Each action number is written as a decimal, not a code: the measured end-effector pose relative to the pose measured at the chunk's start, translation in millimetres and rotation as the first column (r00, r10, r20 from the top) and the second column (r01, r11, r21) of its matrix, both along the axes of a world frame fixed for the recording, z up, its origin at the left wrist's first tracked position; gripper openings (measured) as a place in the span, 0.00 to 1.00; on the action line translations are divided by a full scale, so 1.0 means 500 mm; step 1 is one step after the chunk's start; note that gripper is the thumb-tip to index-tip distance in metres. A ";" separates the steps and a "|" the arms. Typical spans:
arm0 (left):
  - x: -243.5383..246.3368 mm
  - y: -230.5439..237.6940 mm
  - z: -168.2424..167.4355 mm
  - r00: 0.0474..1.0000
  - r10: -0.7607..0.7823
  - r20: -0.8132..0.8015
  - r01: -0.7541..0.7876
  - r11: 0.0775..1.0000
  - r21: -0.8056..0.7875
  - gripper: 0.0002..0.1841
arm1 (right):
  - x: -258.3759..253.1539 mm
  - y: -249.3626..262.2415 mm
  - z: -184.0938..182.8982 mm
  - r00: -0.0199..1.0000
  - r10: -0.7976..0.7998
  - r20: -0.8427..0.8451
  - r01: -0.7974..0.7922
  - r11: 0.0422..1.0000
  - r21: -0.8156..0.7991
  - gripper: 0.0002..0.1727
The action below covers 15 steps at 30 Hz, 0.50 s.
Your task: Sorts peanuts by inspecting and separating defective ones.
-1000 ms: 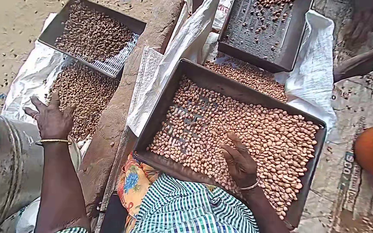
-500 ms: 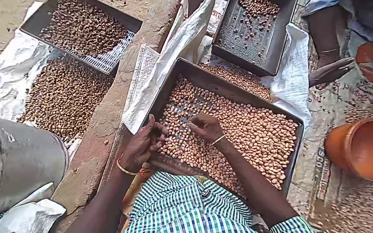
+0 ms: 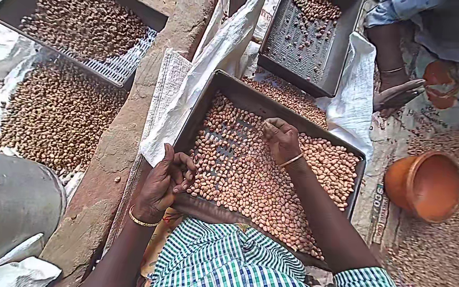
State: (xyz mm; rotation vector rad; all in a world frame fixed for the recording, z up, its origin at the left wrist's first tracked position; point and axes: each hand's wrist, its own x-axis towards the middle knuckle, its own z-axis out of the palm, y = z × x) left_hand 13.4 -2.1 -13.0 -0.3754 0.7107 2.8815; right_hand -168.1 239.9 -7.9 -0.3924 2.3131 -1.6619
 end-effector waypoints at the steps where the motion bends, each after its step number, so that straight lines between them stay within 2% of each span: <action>1: 0.003 0.001 -0.001 1.000 0.015 -0.019 -0.015 1.000 0.002 0.34 | 0.000 -0.005 0.001 0.987 -0.082 0.136 0.105 0.979 -0.172 0.15; 2: 0.005 0.002 -0.002 0.999 0.017 -0.031 -0.017 1.000 0.005 0.34 | 0.005 -0.014 0.001 0.977 -0.111 0.184 0.146 0.972 -0.186 0.15; 3: 0.002 0.001 -0.002 0.999 0.012 -0.040 -0.011 1.000 0.008 0.33 | 0.006 -0.030 0.002 0.985 -0.112 0.132 0.123 0.989 -0.079 0.12; 4: 0.000 0.001 -0.001 0.999 0.011 -0.045 -0.011 1.000 0.007 0.33 | 0.006 -0.051 0.007 0.998 -0.055 0.022 0.051 0.990 0.134 0.08; 6: 0.002 0.002 0.000 0.999 0.020 -0.040 -0.021 1.000 -0.003 0.32 | 0.016 -0.102 0.017 0.980 0.135 -0.147 -0.032 0.833 0.552 0.11; 7: 0.003 0.001 0.000 0.999 0.027 -0.042 -0.027 1.000 -0.003 0.32 | 0.019 -0.123 0.012 0.967 0.204 -0.154 -0.052 0.746 0.664 0.13; 8: 0.003 0.000 0.000 0.998 0.034 -0.043 -0.035 0.999 -0.001 0.32 | 0.021 -0.136 0.006 0.960 0.241 -0.139 -0.072 0.697 0.713 0.14; 9: 0.003 0.000 0.000 0.998 0.039 -0.049 -0.039 0.999 0.005 0.32 | 0.019 -0.140 0.001 0.954 0.263 -0.143 -0.082 0.688 0.721 0.13; 10: 0.003 0.001 -0.001 0.998 0.042 -0.056 -0.042 0.999 0.011 0.32 | 0.015 -0.135 -0.002 0.953 0.259 -0.159 -0.082 0.722 0.687 0.12; 11: 0.003 0.001 -0.001 0.997 0.039 -0.063 -0.038 0.999 0.014 0.31 | 0.011 -0.118 -0.009 0.957 0.208 -0.200 -0.055 0.811 0.582 0.10; 12: 0.003 0.001 -0.002 0.997 0.033 -0.070 -0.032 0.999 0.018 0.31 | 0.008 -0.096 -0.020 0.980 0.090 -0.178 -0.023 0.938 0.346 0.05; 13: 0.003 -0.001 -0.004 0.996 0.029 -0.079 -0.027 0.999 0.018 0.31 | 0.005 -0.078 -0.030 0.999 -0.024 -0.046 0.024 1.000 0.011 0.06; 14: 0.004 -0.003 -0.005 0.996 0.033 -0.080 -0.032 0.999 0.016 0.31 | 0.005 -0.070 -0.033 0.990 -0.049 0.129 0.083 0.957 -0.277 0.12; 15: 0.006 -0.003 -0.006 0.996 0.036 -0.080 -0.035 0.999 0.016 0.31 | 0.005 -0.062 -0.033 0.974 -0.008 0.228 0.100 0.913 -0.395 0.14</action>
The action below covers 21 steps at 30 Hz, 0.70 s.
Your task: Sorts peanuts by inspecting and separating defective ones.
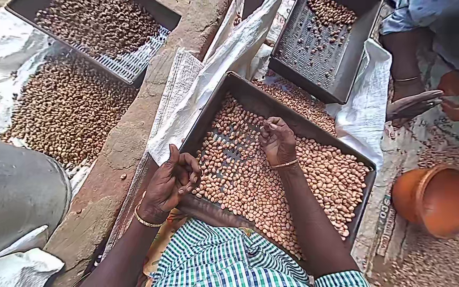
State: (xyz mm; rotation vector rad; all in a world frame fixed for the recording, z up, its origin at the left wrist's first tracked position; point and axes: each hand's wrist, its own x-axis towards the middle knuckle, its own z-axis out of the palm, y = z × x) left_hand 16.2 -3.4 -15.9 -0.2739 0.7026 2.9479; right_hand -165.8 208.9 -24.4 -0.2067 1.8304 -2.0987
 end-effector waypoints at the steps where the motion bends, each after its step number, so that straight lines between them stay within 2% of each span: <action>1: 0.000 0.002 0.000 1.000 -0.001 0.004 0.001 1.000 -0.002 0.31 | -0.002 0.000 0.001 1.000 0.025 0.019 -0.024 0.999 -0.024 0.13; 2: -0.001 0.003 0.001 1.000 -0.005 0.006 0.005 1.000 -0.003 0.31 | -0.006 -0.011 0.005 0.999 0.043 -0.025 -0.042 0.998 0.052 0.12; 3: -0.003 0.004 0.002 1.000 -0.004 0.005 0.004 1.000 -0.006 0.31 | -0.012 -0.030 0.014 0.992 0.067 -0.111 -0.041 0.974 0.224 0.09; 4: -0.004 0.005 0.003 1.000 0.001 0.003 -0.001 1.000 -0.011 0.31 | -0.016 -0.050 0.025 0.965 0.149 -0.217 -0.033 0.885 0.464 0.07; 5: -0.003 0.005 0.005 1.000 0.005 0.006 -0.005 1.000 -0.022 0.31 | -0.014 -0.069 0.036 0.918 0.280 -0.282 -0.017 0.737 0.676 0.09; 6: -0.003 0.006 0.006 1.000 0.014 0.009 -0.013 0.999 -0.031 0.32 | -0.011 -0.088 0.040 0.863 0.403 -0.305 0.013 0.585 0.811 0.11; 7: -0.003 0.005 0.007 1.000 0.026 0.016 -0.025 0.999 -0.033 0.32 | -0.008 -0.104 0.041 0.826 0.497 -0.266 0.014 0.453 0.891 0.12; 9: -0.003 0.006 0.007 0.999 0.032 0.022 -0.032 0.999 -0.028 0.33 | -0.002 -0.130 0.047 0.799 0.580 -0.158 0.009 0.251 0.968 0.13; 11: -0.004 0.008 0.007 0.999 0.026 0.031 -0.025 0.999 -0.031 0.32 | -0.005 -0.153 0.076 0.827 0.561 0.023 -0.089 0.091 0.992 0.14; 12: -0.005 0.008 0.009 0.999 0.017 0.032 -0.017 0.999 -0.028 0.32 | -0.012 -0.159 0.087 0.837 0.540 0.094 -0.142 0.047 0.989 0.14; 15: -0.001 0.003 0.012 1.000 -0.010 -0.015 0.010 1.000 0.002 0.29 | -0.013 -0.149 0.079 0.823 0.564 0.061 -0.112 0.055 0.992 0.15; 18: 0.004 0.002 0.007 0.995 -0.061 -0.084 0.062 0.998 0.009 0.28 | -0.015 -0.147 0.077 0.820 0.565 0.089 -0.122 0.021 0.992 0.15; 19: 0.006 0.004 0.008 0.995 -0.077 -0.069 0.077 0.997 0.000 0.28 | -0.015 -0.140 0.080 0.823 0.565 0.064 -0.134 0.082 0.988 0.16; 20: 0.007 0.005 0.010 0.995 -0.090 -0.034 0.089 0.996 -0.019 0.30 | -0.006 -0.130 0.082 0.826 0.563 -0.027 -0.125 0.230 0.965 0.15; 21: 0.003 0.004 0.013 0.995 -0.102 0.015 0.103 0.994 -0.039 0.33 | 0.017 -0.122 0.091 0.837 0.529 -0.136 -0.122 0.424 0.897 0.12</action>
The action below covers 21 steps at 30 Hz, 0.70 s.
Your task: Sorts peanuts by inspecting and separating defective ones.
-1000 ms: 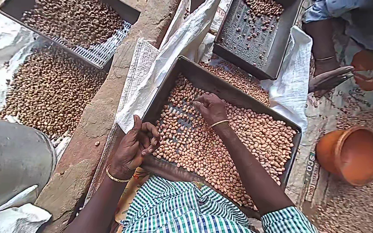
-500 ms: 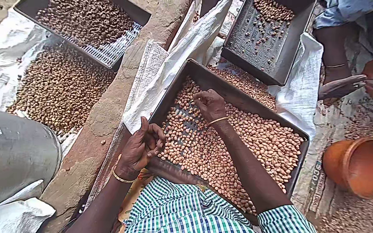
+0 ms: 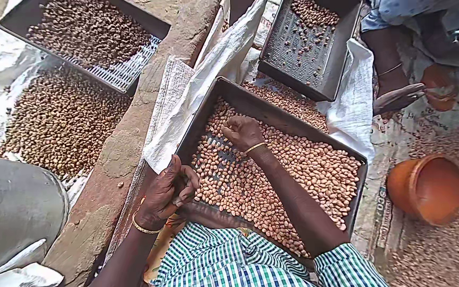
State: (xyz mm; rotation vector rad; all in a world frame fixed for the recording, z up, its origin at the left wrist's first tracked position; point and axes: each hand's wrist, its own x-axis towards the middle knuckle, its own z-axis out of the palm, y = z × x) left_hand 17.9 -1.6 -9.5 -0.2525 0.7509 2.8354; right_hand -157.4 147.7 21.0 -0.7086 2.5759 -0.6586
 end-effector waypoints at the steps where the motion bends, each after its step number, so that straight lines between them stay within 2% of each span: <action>1: -0.005 0.001 0.003 0.998 -0.016 0.055 0.017 1.000 -0.016 0.37 | 0.035 0.002 0.008 0.999 0.005 0.049 0.004 0.980 -0.198 0.08; 2: -0.009 0.002 0.005 0.994 -0.052 0.100 0.053 0.999 -0.007 0.41 | 0.079 0.002 0.018 0.991 0.058 0.125 -0.011 0.938 -0.348 0.07; 3: -0.010 0.001 0.006 0.989 -0.095 0.115 0.092 0.995 0.024 0.41 | 0.109 0.007 0.023 0.976 0.124 0.181 -0.037 0.905 -0.423 0.08; 4: -0.012 -0.001 0.007 0.987 -0.119 0.112 0.114 0.992 0.050 0.41 | 0.115 0.019 0.023 0.978 0.130 0.165 -0.046 0.898 -0.438 0.10; 5: -0.012 -0.002 0.005 0.988 -0.117 0.100 0.113 0.993 0.042 0.40 | 0.095 0.043 0.016 0.996 0.053 0.077 -0.017 0.911 -0.411 0.11; 7: -0.007 -0.005 0.003 0.994 -0.077 0.073 0.076 0.997 0.011 0.34 | 0.011 0.108 0.001 0.983 -0.176 -0.049 0.161 0.961 -0.225 0.12; 8: -0.005 -0.006 0.003 0.996 -0.072 0.056 0.072 0.997 0.004 0.31 | -0.025 0.135 -0.006 0.968 -0.236 -0.084 0.223 0.965 -0.136 0.12; 12: -0.007 -0.003 0.003 0.994 -0.103 -0.027 0.102 0.994 -0.032 0.24 | -0.056 0.141 -0.041 0.958 -0.152 -0.244 0.179 0.979 0.093 0.13; 15: -0.008 -0.006 0.005 0.998 -0.064 -0.029 0.062 0.995 -0.081 0.17 | -0.059 0.070 -0.014 0.979 -0.183 -0.090 0.204 0.888 0.412 0.16; 16: -0.009 -0.005 0.005 0.999 -0.036 -0.016 0.035 0.996 -0.079 0.16 | -0.065 0.053 0.000 0.979 -0.203 -0.027 0.192 0.864 0.466 0.16; 17: -0.010 -0.004 0.004 1.000 -0.012 -0.005 0.012 0.997 -0.071 0.15 | -0.071 0.053 0.008 0.972 -0.234 0.012 0.205 0.873 0.443 0.15; 18: -0.009 -0.002 0.003 1.000 0.010 0.004 -0.010 0.998 -0.061 0.15 | -0.071 0.073 0.007 0.959 -0.282 0.035 0.260 0.919 0.295 0.13; 19: -0.006 -0.002 0.002 0.999 0.036 0.012 -0.035 0.998 -0.051 0.15 | -0.062 0.107 -0.007 0.932 -0.349 0.094 0.351 0.936 -0.003 0.07; 20: -0.006 -0.004 0.001 0.998 0.063 0.004 -0.062 0.996 -0.056 0.15 | -0.048 0.139 -0.030 0.885 -0.381 0.265 0.460 0.802 -0.381 0.07; 21: -0.005 -0.004 0.001 0.996 0.091 -0.004 -0.091 0.993 -0.070 0.14 | -0.026 0.164 -0.044 0.814 -0.297 0.499 0.574 0.543 -0.613 0.15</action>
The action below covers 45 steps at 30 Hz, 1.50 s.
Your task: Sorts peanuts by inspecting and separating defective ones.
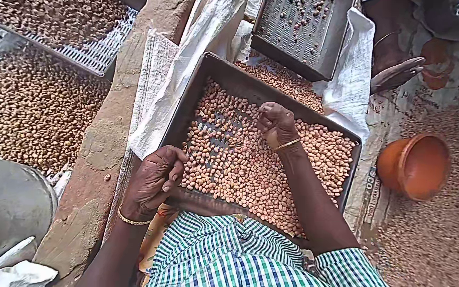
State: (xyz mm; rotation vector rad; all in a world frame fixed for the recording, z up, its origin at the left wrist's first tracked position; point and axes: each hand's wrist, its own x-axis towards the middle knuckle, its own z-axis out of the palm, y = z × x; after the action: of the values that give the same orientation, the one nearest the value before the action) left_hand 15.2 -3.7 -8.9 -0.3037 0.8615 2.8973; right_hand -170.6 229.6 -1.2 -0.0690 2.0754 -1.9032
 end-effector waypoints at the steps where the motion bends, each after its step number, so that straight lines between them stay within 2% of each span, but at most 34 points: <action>1: 0.002 0.001 0.000 1.000 0.018 -0.011 -0.018 0.999 -0.027 0.14 | 0.028 0.026 -0.005 0.993 -0.007 0.115 0.034 0.973 -0.227 0.19; 2: 0.002 0.002 0.001 0.999 0.027 -0.019 -0.028 0.999 -0.047 0.13 | 0.060 0.051 -0.010 0.983 0.008 0.186 0.049 0.953 -0.299 0.20; 3: 0.000 0.003 0.002 0.999 0.032 -0.021 -0.033 0.998 -0.052 0.13 | 0.094 0.067 -0.010 0.975 0.025 0.219 0.033 0.966 -0.257 0.19; 4: -0.001 0.003 0.002 0.999 0.037 -0.024 -0.038 0.998 -0.045 0.14 | 0.126 0.072 -0.008 0.976 0.041 0.212 -0.014 0.992 -0.128 0.17; 5: -0.001 0.002 0.001 0.999 0.038 -0.025 -0.038 0.999 -0.030 0.17 | 0.156 0.073 -0.006 0.983 0.109 0.145 -0.122 0.989 0.084 0.12; 7: 0.002 0.001 -0.001 0.998 0.043 -0.039 -0.045 0.998 -0.032 0.22 | 0.200 0.067 0.001 0.945 0.323 -0.043 -0.257 0.820 0.511 0.04; 8: 0.003 0.001 -0.003 0.997 0.050 -0.053 -0.052 0.998 -0.032 0.23 | 0.216 0.059 0.005 0.902 0.416 -0.112 -0.260 0.733 0.629 0.06; 11: 0.004 -0.002 -0.003 0.995 0.060 -0.076 -0.063 0.997 -0.041 0.25 | 0.245 0.043 -0.009 0.787 0.566 -0.246 -0.178 0.590 0.788 0.08; 14: 0.004 -0.001 0.000 0.996 0.053 -0.066 -0.057 0.996 -0.068 0.25 | 0.261 0.030 -0.009 0.773 0.615 -0.154 -0.149 0.413 0.899 0.08; 16: 0.002 -0.001 0.000 0.994 0.050 -0.092 -0.055 0.997 -0.057 0.25 | 0.254 0.028 0.005 0.784 0.615 -0.079 -0.230 0.407 0.884 0.09; 17: 0.003 -0.001 0.000 0.992 0.062 -0.106 -0.067 0.997 -0.044 0.25 | 0.242 0.039 0.006 0.791 0.601 -0.112 -0.272 0.509 0.816 0.07; 18: 0.005 -0.001 0.000 0.989 0.084 -0.123 -0.088 0.995 -0.034 0.25 | 0.228 0.056 -0.001 0.842 0.514 -0.167 -0.308 0.710 0.633 0.03; 19: 0.006 -0.002 -0.001 0.982 0.117 -0.149 -0.121 0.992 -0.023 0.25 | 0.218 0.070 -0.013 0.925 0.359 -0.127 -0.305 0.898 0.318 0.08; 20: 0.008 -0.002 -0.004 0.970 0.161 -0.182 -0.165 0.986 -0.008 0.26 | 0.211 0.076 -0.026 0.972 0.235 -0.005 -0.235 0.971 -0.033 0.15; 21: 0.010 -0.001 -0.006 0.956 0.213 -0.204 -0.215 0.977 0.016 0.27 | 0.209 0.075 -0.031 0.972 0.209 0.105 -0.179 0.954 -0.242 0.17; 22: 0.009 0.001 -0.007 0.940 0.265 -0.213 -0.263 0.964 0.038 0.27 | 0.213 0.068 -0.035 0.960 0.224 0.170 -0.156 0.928 -0.339 0.18; 23: 0.006 0.002 -0.009 0.925 0.303 -0.227 -0.295 0.953 0.071 0.27 | 0.221 0.053 -0.034 0.946 0.242 0.216 -0.158 0.926 -0.344 0.17; 24: 0.002 0.004 -0.009 0.912 0.334 -0.237 -0.321 0.942 0.094 0.28 | 0.229 0.031 -0.023 0.931 0.272 0.242 -0.211 0.945 -0.250 0.15; 25: 0.002 0.005 -0.008 0.904 0.358 -0.233 -0.343 0.934 0.102 0.28 | 0.238 0.013 -0.013 0.910 0.352 0.217 -0.346 0.936 -0.068 0.11; 27: 0.006 0.007 -0.004 0.902 0.376 -0.212 -0.369 0.926 0.074 0.28 | 0.260 -0.008 -0.001 0.830 0.555 0.057 -0.539 0.771 0.339 0.03; 28: 0.006 0.007 -0.004 0.899 0.388 -0.204 -0.379 0.922 0.083 0.28 | 0.271 -0.014 -0.003 0.767 0.640 -0.037 -0.547 0.684 0.482 0.05; 30: 0.004 0.007 -0.004 0.896 0.393 -0.208 -0.382 0.920 0.090 0.29 | 0.290 -0.021 -0.025 0.621 0.757 -0.204 -0.505 0.585 0.634 0.07; 33: 0.005 0.013 -0.004 0.892 0.407 -0.195 -0.404 0.913 0.056 0.28 | 0.307 -0.039 -0.036 0.453 0.849 -0.272 -0.394 0.465 0.793 0.06; 35: 0.009 0.013 -0.002 0.895 0.399 -0.198 -0.407 0.914 0.002 0.28 | 0.299 -0.048 -0.019 0.454 0.871 -0.188 -0.445 0.405 0.799 0.07; 36: 0.010 0.014 -0.002 0.891 0.402 -0.211 -0.411 0.911 -0.002 0.27 | 0.286 -0.046 -0.012 0.526 0.834 -0.166 -0.513 0.467 0.720 0.07; 37: 0.011 0.015 -0.002 0.881 0.413 -0.230 -0.423 0.906 0.005 0.26 | 0.270 -0.040 -0.010 0.647 0.747 -0.152 -0.567 0.604 0.560 0.06; 38: 0.015 0.015 -0.003 0.868 0.423 -0.258 -0.437 0.899 0.006 0.25 | 0.255 -0.032 -0.015 0.781 0.619 -0.088 -0.566 0.760 0.318 0.03; 39: 0.019 0.016 -0.004 0.855 0.440 -0.274 -0.456 0.890 0.003 0.24 | 0.247 -0.030 -0.017 0.875 0.483 0.024 -0.483 0.873 0.069 0.07; 40: 0.021 0.019 -0.006 0.845 0.457 -0.278 -0.476 0.879 -0.004 0.24 | 0.239 -0.027 -0.016 0.899 0.418 0.131 -0.412 0.908 -0.069 0.10; 41: 0.019 0.022 -0.008 0.836 0.474 -0.276 -0.496 0.868 -0.011 0.24 | 0.228 -0.023 -0.010 0.877 0.438 0.196 -0.430 0.899 -0.086 0.10; 42: 0.015 0.024 -0.009 0.826 0.491 -0.278 -0.514 0.858 -0.012 0.23 | 0.213 -0.023 0.006 0.828 0.505 0.244 -0.517 0.856 -0.017 0.09; 43: 0.011 0.026 -0.009 0.816 0.509 -0.274 -0.533 0.846 -0.016 0.23 | 0.197 -0.029 0.031 0.753 0.584 0.304 -0.635 0.766 0.101 0.06; 44: 0.008 0.029 -0.009 0.806 0.532 -0.258 -0.555 0.832 -0.019 0.22 | 0.180 -0.040 0.060 0.636 0.669 0.384 -0.768 0.594 0.238 0.03; 45: 0.007 0.032 -0.007 0.801 0.553 -0.228 -0.571 0.821 -0.015 0.20 | 0.160 -0.055 0.080 0.486 0.738 0.468 -0.868 0.346 0.356 0.04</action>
State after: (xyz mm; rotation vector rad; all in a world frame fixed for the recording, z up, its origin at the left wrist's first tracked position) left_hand 18.6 12.1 -12.6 -0.3004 1.0867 3.5072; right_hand -90.6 202.0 39.0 -0.6078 1.7813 -0.6047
